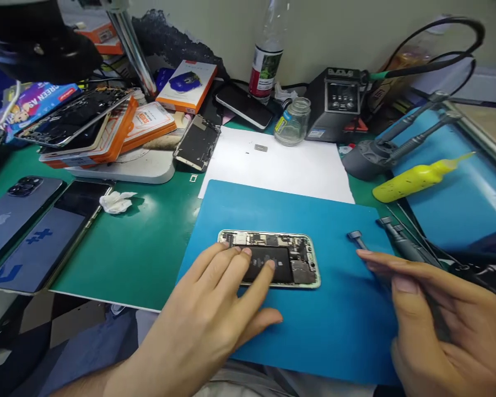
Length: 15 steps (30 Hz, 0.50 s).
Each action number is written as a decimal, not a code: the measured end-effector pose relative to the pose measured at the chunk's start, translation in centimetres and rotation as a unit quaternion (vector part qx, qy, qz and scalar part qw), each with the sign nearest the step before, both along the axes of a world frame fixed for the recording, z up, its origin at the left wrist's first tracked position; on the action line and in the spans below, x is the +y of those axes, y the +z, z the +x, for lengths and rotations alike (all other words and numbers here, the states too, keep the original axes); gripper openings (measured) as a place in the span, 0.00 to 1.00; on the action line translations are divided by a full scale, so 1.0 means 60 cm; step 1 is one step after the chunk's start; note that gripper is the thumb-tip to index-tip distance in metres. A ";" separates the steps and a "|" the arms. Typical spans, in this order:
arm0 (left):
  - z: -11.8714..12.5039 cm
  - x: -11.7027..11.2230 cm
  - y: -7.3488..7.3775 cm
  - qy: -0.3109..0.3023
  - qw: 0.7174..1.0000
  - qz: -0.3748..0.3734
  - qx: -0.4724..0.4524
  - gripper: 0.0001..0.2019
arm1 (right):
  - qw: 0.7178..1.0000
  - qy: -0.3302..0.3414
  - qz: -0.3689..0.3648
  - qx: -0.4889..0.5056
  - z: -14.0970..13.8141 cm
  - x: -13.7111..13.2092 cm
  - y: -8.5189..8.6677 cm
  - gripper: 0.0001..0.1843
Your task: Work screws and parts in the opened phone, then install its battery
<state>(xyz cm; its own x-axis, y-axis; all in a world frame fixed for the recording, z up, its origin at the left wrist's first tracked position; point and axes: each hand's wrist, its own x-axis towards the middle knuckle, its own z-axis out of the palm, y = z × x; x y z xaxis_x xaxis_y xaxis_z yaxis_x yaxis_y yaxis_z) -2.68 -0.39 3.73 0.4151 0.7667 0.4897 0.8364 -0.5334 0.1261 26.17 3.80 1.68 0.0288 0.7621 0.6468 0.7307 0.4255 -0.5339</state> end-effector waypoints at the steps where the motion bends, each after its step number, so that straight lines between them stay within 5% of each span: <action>1: 0.003 0.001 0.005 -0.004 1.000 0.000 0.008 0.21 | 1.000 -0.006 -0.008 -0.004 -0.002 -0.003 0.001 0.14; 6: 0.026 -0.003 0.021 0.005 1.000 -0.022 0.016 0.19 | 0.995 0.044 0.006 -0.088 -0.016 -0.010 0.016 0.15; 15: 0.062 -0.016 0.001 0.075 0.995 0.019 -0.059 0.12 | 0.987 0.143 0.023 -0.067 -0.001 0.011 0.003 0.12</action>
